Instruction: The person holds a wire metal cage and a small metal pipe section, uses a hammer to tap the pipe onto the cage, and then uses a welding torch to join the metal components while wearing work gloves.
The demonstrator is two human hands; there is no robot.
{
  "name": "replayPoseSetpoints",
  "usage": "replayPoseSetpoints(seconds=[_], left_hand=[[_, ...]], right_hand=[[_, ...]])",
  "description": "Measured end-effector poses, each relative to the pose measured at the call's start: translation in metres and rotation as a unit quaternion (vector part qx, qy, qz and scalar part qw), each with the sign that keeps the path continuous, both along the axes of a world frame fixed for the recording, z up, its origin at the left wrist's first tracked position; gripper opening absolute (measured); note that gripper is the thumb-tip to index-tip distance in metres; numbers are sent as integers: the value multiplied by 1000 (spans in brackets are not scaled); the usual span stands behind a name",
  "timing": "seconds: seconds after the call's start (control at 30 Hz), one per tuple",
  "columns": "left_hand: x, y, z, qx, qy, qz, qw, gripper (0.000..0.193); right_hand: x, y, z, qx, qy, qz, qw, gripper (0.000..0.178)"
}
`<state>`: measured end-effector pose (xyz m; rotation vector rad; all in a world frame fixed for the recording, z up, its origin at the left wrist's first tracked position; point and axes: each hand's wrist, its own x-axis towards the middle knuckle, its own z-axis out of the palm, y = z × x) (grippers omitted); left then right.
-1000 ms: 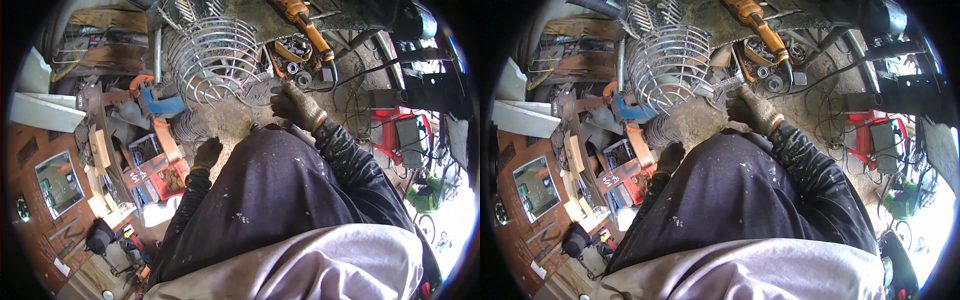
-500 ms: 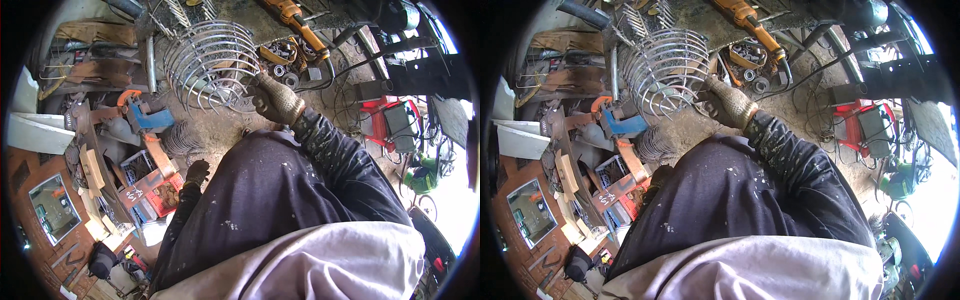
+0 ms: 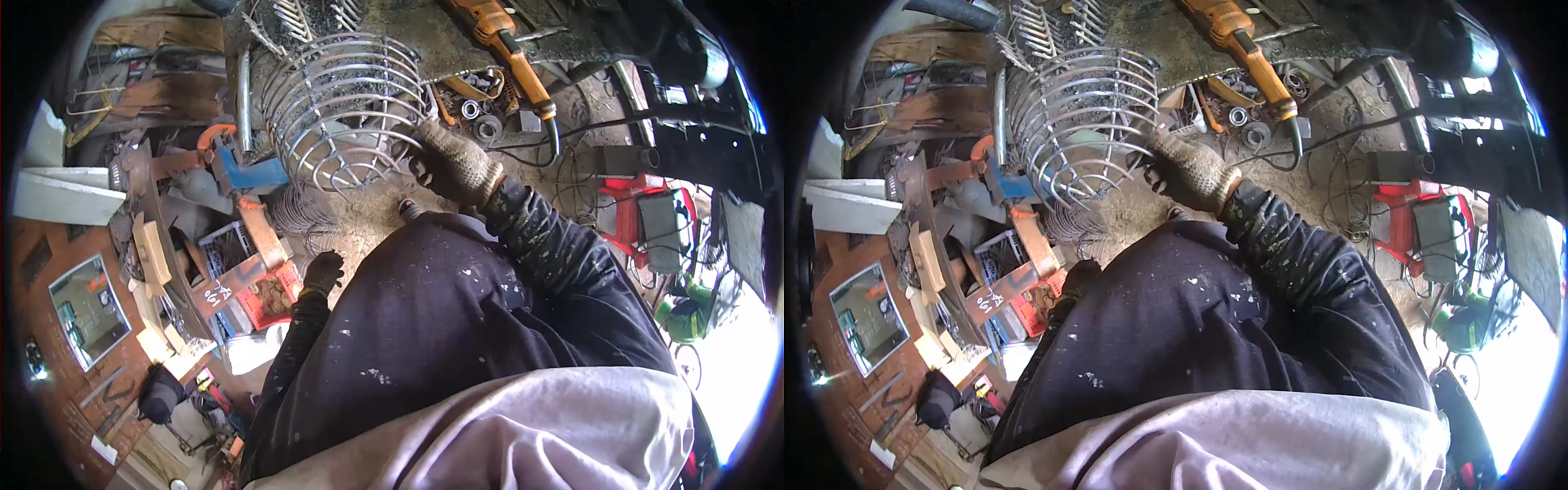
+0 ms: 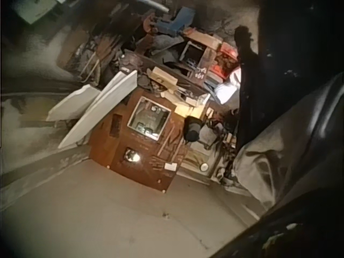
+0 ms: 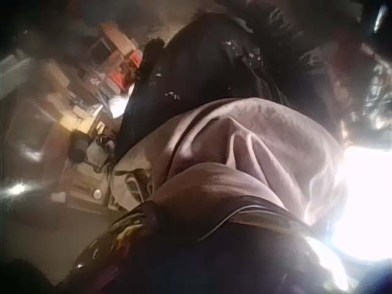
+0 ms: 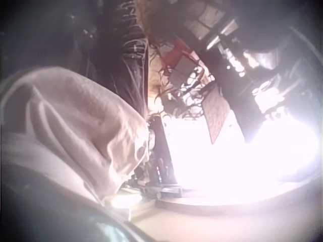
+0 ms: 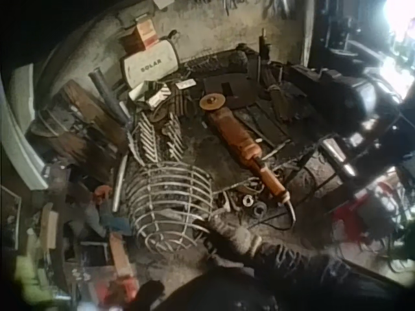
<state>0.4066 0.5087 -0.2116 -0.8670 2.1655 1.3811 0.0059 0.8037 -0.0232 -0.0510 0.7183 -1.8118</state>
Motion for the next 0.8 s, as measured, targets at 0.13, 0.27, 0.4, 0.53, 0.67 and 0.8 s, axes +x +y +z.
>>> replayPoseSetpoints(seconds=[0.13, 0.27, 0.4, 0.53, 0.67, 0.8], left_hand=[[-1, 35, -2, 18, 66, 23, 997, 32], [-49, 77, 34, 0, -27, 27, 999, 31], [-73, 100, 72, -6, -77, 86, 993, 34], [-52, 100, 74, -19, -43, 88, 995, 35], [-74, 108, 89, -12, -96, 135, 986, 34], [-65, 113, 81, 71, -145, 272, 949, 32]], right_hand=[[-5, -3, 25, 101, 65, 30, 992, 43], [-5, -2, 19, 136, 73, 10, 988, 43], [-8, -3, 32, 149, 88, 6, 985, 48], [-11, -2, 23, 49, -45, 16, 998, 48], [-12, -8, 20, 71, -7, -2, 997, 45], [-9, -12, 16, 90, 1, -20, 996, 46]])
